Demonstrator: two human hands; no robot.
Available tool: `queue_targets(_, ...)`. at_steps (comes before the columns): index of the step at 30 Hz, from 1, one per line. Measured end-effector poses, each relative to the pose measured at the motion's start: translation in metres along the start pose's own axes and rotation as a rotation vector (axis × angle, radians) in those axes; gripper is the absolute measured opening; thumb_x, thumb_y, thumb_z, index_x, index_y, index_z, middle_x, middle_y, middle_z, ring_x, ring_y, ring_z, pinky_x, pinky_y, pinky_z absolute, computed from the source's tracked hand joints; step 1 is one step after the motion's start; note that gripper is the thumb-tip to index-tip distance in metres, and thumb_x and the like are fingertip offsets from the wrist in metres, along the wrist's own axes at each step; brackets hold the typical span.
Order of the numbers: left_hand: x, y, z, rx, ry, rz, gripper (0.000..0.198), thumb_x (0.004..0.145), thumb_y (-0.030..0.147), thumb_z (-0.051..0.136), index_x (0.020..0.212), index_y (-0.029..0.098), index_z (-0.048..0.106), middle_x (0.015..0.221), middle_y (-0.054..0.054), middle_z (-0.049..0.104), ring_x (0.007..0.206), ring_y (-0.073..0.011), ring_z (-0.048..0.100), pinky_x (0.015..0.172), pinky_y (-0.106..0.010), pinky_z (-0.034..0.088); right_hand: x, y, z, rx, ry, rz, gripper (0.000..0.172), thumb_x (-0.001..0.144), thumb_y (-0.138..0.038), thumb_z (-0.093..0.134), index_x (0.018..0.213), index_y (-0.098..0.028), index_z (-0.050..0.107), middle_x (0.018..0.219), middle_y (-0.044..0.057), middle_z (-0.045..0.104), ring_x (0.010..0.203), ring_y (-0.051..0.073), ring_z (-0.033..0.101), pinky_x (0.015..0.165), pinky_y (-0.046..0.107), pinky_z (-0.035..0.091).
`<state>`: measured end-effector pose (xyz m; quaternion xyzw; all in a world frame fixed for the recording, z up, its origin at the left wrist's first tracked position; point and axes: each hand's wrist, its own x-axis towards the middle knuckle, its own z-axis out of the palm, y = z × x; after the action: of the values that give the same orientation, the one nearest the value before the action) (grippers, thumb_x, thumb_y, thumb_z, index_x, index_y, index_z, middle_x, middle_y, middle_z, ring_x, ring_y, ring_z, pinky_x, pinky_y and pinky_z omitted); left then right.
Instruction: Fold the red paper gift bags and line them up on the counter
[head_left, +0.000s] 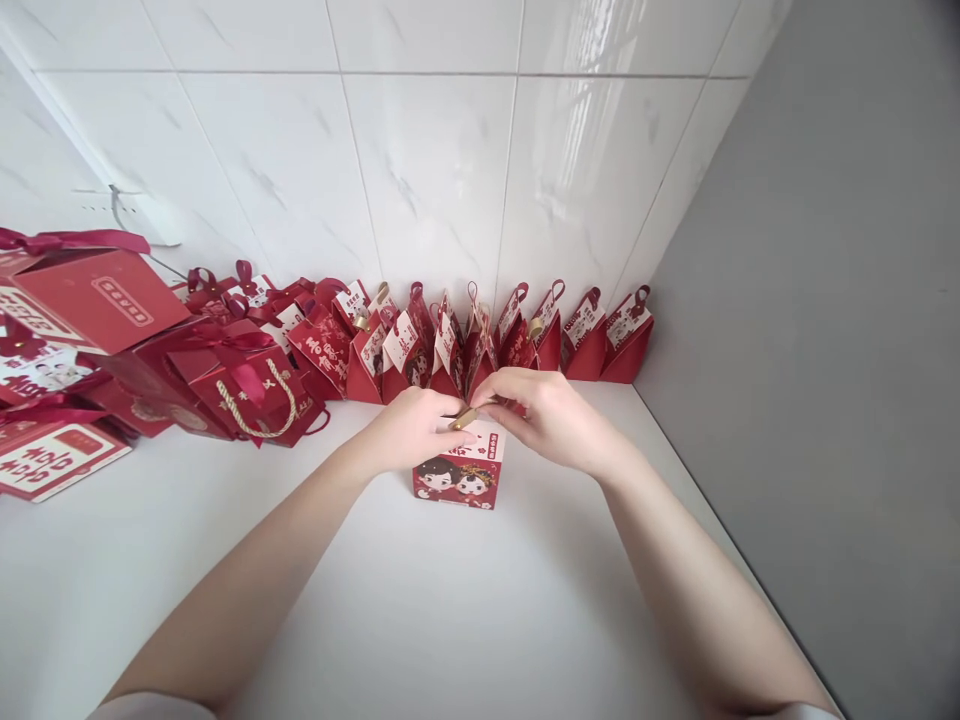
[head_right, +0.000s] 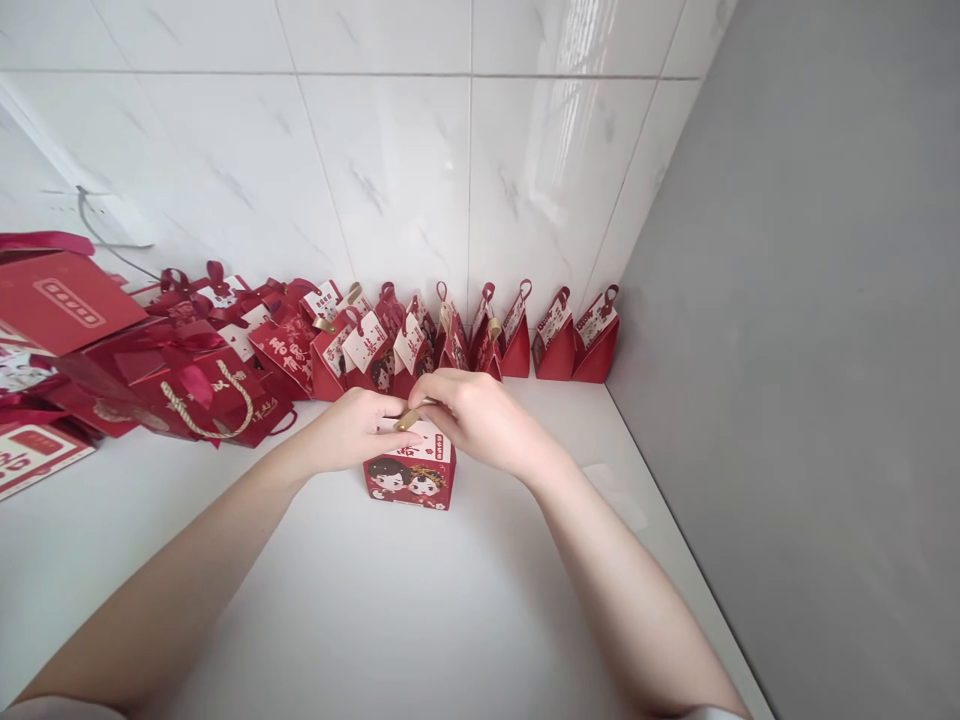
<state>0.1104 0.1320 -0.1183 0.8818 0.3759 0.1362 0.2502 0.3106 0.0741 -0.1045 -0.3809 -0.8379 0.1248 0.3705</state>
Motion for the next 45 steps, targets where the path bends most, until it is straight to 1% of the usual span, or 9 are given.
queue_targets(5, 0.004, -0.001, 0.004, 0.063, 0.063, 0.090, 0.030, 0.083, 0.038, 0.058, 0.064, 0.015, 0.055, 0.055, 0.004, 0.047, 0.053, -0.0094, 0.043, 0.052, -0.023, 0.032, 0.004, 0.004, 0.015, 0.106, 0.210, 0.012, 0.013, 0.093, -0.019, 0.052, 0.098, -0.022, 0.063, 0.096, 0.002, 0.069, 0.087, 0.015, 0.065, 0.075, 0.026, 0.052)
queue_targets(8, 0.008, -0.009, 0.008, -0.048, 0.217, 0.149, 0.016, 0.082, 0.032, 0.060, 0.087, 0.017, 0.062, 0.083, -0.001, 0.066, 0.077, -0.0151, 0.061, 0.072, -0.025, 0.047, 0.006, 0.013, 0.028, 0.238, 0.371, 0.098, 0.018, 0.094, -0.029, 0.053, 0.109, -0.022, 0.058, 0.104, 0.005, 0.068, 0.097, 0.016, 0.065, 0.082, 0.029, 0.054)
queue_targets(12, 0.011, -0.041, 0.037, -0.276, 0.588, 0.149, 0.046, 0.082, 0.033, 0.063, 0.125, 0.020, 0.049, 0.111, -0.006, 0.064, 0.107, -0.0183, 0.060, 0.096, -0.032, 0.047, 0.004, 0.045, 0.064, 0.261, 0.691, 0.254, 0.030, 0.093, -0.036, 0.052, 0.119, -0.022, 0.051, 0.124, 0.009, 0.059, 0.114, 0.019, 0.056, 0.104, 0.038, 0.043)
queue_targets(14, 0.009, -0.061, 0.059, -0.421, 0.599, 0.039, 0.050, 0.086, 0.039, 0.059, 0.130, 0.020, 0.043, 0.121, -0.008, 0.062, 0.107, -0.0201, 0.061, 0.092, -0.033, 0.050, -0.002, 0.062, 0.088, 0.355, 0.734, 0.324, 0.037, 0.093, -0.039, 0.051, 0.125, -0.021, 0.046, 0.132, 0.011, 0.053, 0.118, 0.020, 0.054, 0.105, 0.039, 0.042)
queue_targets(21, 0.003, -0.101, 0.096, -0.741, 0.438, -0.112, 0.053, 0.092, 0.056, 0.044, 0.129, 0.018, 0.049, 0.130, -0.010, 0.060, 0.117, -0.0257, 0.058, 0.100, -0.038, 0.047, -0.036, 0.073, 0.134, 0.543, 0.496, 0.466, 0.045, 0.094, -0.045, 0.048, 0.133, -0.023, 0.041, 0.135, 0.011, 0.053, 0.116, 0.024, 0.057, 0.096, 0.040, 0.049)
queue_targets(26, 0.004, -0.105, 0.097, -0.947, 0.379, -0.133, 0.060, 0.092, 0.060, 0.039, 0.128, 0.014, 0.054, 0.132, -0.013, 0.059, 0.119, -0.0285, 0.057, 0.102, -0.041, 0.045, -0.041, 0.066, 0.129, 0.546, 0.483, 0.541, 0.041, 0.095, -0.049, 0.044, 0.127, -0.023, 0.042, 0.126, 0.009, 0.061, 0.104, 0.023, 0.064, 0.086, 0.037, 0.053)
queue_targets(31, 0.004, -0.107, 0.096, -1.061, 0.318, -0.121, 0.061, 0.092, 0.058, 0.041, 0.131, 0.013, 0.053, 0.131, -0.014, 0.059, 0.121, -0.0288, 0.056, 0.104, -0.042, 0.044, -0.041, 0.079, 0.121, 0.556, 0.238, 0.528, 0.041, 0.095, -0.055, 0.040, 0.121, -0.024, 0.049, 0.121, 0.006, 0.066, 0.103, 0.024, 0.065, 0.091, 0.039, 0.050)
queue_targets(41, 0.003, -0.106, 0.093, -0.952, 0.320, -0.125, 0.050, 0.083, 0.052, 0.062, 0.116, 0.015, 0.057, 0.119, -0.013, 0.066, 0.110, -0.0318, 0.062, 0.092, -0.041, 0.051, -0.042, 0.083, 0.120, 0.538, 0.176, 0.542, 0.044, 0.096, -0.055, 0.036, 0.128, -0.026, 0.047, 0.126, 0.005, 0.064, 0.107, 0.023, 0.064, 0.093, 0.038, 0.049)
queue_targets(45, 0.002, -0.105, 0.091, -0.889, 0.324, -0.146, 0.049, 0.082, 0.051, 0.063, 0.114, 0.014, 0.058, 0.115, -0.012, 0.068, 0.105, -0.0312, 0.065, 0.087, -0.040, 0.054, -0.045, 0.074, 0.098, 0.423, 0.081, 0.560, 0.046, 0.097, -0.055, 0.034, 0.126, -0.025, 0.052, 0.118, 0.005, 0.068, 0.105, 0.024, 0.065, 0.092, 0.037, 0.049)
